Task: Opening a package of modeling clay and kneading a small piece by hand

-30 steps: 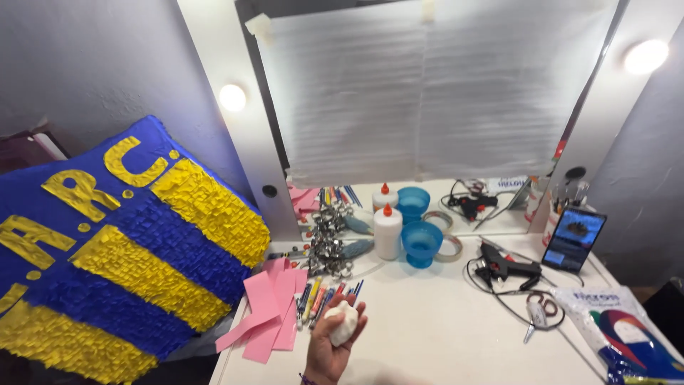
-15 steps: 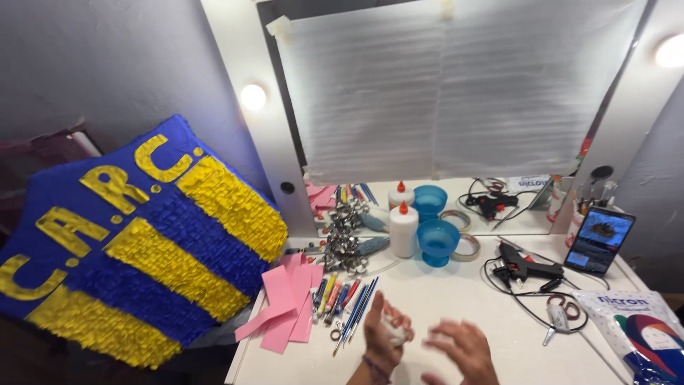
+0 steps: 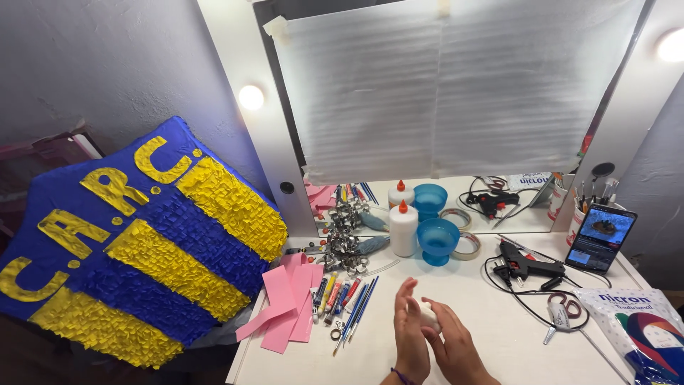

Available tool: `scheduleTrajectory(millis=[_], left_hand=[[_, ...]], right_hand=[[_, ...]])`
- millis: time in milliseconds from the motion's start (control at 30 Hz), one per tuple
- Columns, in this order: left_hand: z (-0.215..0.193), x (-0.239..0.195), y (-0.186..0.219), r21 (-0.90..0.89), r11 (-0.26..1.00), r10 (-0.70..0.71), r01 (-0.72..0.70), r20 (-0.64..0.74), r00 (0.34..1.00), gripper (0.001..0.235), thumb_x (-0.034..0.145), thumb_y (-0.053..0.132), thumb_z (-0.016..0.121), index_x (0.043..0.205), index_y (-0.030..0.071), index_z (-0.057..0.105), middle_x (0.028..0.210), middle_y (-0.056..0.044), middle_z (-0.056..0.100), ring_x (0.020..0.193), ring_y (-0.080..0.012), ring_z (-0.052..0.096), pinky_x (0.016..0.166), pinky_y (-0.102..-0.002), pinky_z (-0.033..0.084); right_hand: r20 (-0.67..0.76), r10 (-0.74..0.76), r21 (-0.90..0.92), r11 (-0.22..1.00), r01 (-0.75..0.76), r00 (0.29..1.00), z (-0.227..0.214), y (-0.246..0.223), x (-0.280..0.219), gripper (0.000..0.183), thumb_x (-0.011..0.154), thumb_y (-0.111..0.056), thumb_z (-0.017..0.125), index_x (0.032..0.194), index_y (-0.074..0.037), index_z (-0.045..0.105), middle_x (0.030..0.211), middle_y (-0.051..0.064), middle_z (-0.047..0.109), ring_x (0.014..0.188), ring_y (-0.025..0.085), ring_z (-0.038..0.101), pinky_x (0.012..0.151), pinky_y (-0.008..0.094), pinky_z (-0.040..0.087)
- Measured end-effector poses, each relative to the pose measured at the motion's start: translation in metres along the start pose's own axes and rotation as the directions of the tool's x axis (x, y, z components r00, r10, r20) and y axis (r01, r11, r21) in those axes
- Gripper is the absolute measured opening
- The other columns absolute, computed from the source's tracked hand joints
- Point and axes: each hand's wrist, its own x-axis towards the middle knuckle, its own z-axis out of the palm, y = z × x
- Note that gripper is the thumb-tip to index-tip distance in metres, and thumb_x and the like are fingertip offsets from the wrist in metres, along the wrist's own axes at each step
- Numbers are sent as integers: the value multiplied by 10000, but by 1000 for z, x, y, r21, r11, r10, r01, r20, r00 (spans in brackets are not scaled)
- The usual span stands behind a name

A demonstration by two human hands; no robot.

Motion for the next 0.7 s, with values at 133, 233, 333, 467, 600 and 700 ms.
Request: scheduleTrajectory(millis=[133, 233, 333, 467, 600, 700], left_hand=[[-7, -13, -15, 229, 900, 369, -370, 50, 928, 507, 978, 447, 500, 1332, 105, 622, 1489, -80, 604, 1408, -205, 537, 1145, -346, 408], [-21, 3, -53, 107, 850, 507, -517, 106, 855, 330, 1006, 286, 552, 1196, 55, 693, 1307, -126, 663, 1223, -218, 629, 995, -309, 501], [-29, 14, -87, -50, 928, 365, -369, -71, 928, 465, 961, 394, 572, 1236, 36, 684, 1070, -174, 730, 842, -230, 700, 688, -290, 551], [-24, 29, -92, -94, 918, 372, -385, -130, 919, 457, 1007, 443, 514, 1060, 22, 686, 952, -203, 715, 812, -305, 687, 673, -378, 587], [-11, 31, -95, -263, 960, 4, -100, -341, 940, 623, 973, 542, 488, 1130, -51, 594, 927, -270, 640, 843, -396, 651, 778, -474, 555], [-1, 20, -81, -161, 986, -21, -37, -345, 938, 672, 932, 612, 464, 1039, -38, 597, 869, -254, 629, 762, -411, 656, 722, -471, 556]], right_hand=[[-56, 188, 47, 981, -186, 981, -1, 8, -9, 570, 877, -319, 705, 1381, -111, 537, 1400, 68, 631, 1267, 233, 648, 1028, 352, 534], [-133, 67, 91, 994, -55, 989, -15, 3, -5, 568, 681, -176, 827, 1227, -134, 676, 1212, 24, 754, 1108, 174, 727, 968, 287, 547], [-253, -150, 105, 978, 181, 956, -26, -30, 4, 510, 800, -391, 850, 1208, -103, 748, 1196, 97, 766, 1121, 229, 726, 1006, 337, 536], [-193, -50, 138, 987, 77, 980, -22, -40, -7, 548, 983, -414, 598, 1382, -39, 615, 1389, 166, 665, 1316, 297, 621, 1097, 388, 461], [-488, 91, 152, 988, -18, 868, -9, -52, -8, 541, 997, -538, 471, 1184, -69, 666, 1175, 99, 688, 973, 214, 718, 878, 320, 573], [-473, 195, 167, 977, -129, 859, -9, -54, -4, 605, 981, -622, 358, 1039, -97, 654, 994, 44, 656, 817, 175, 630, 745, 305, 511]])
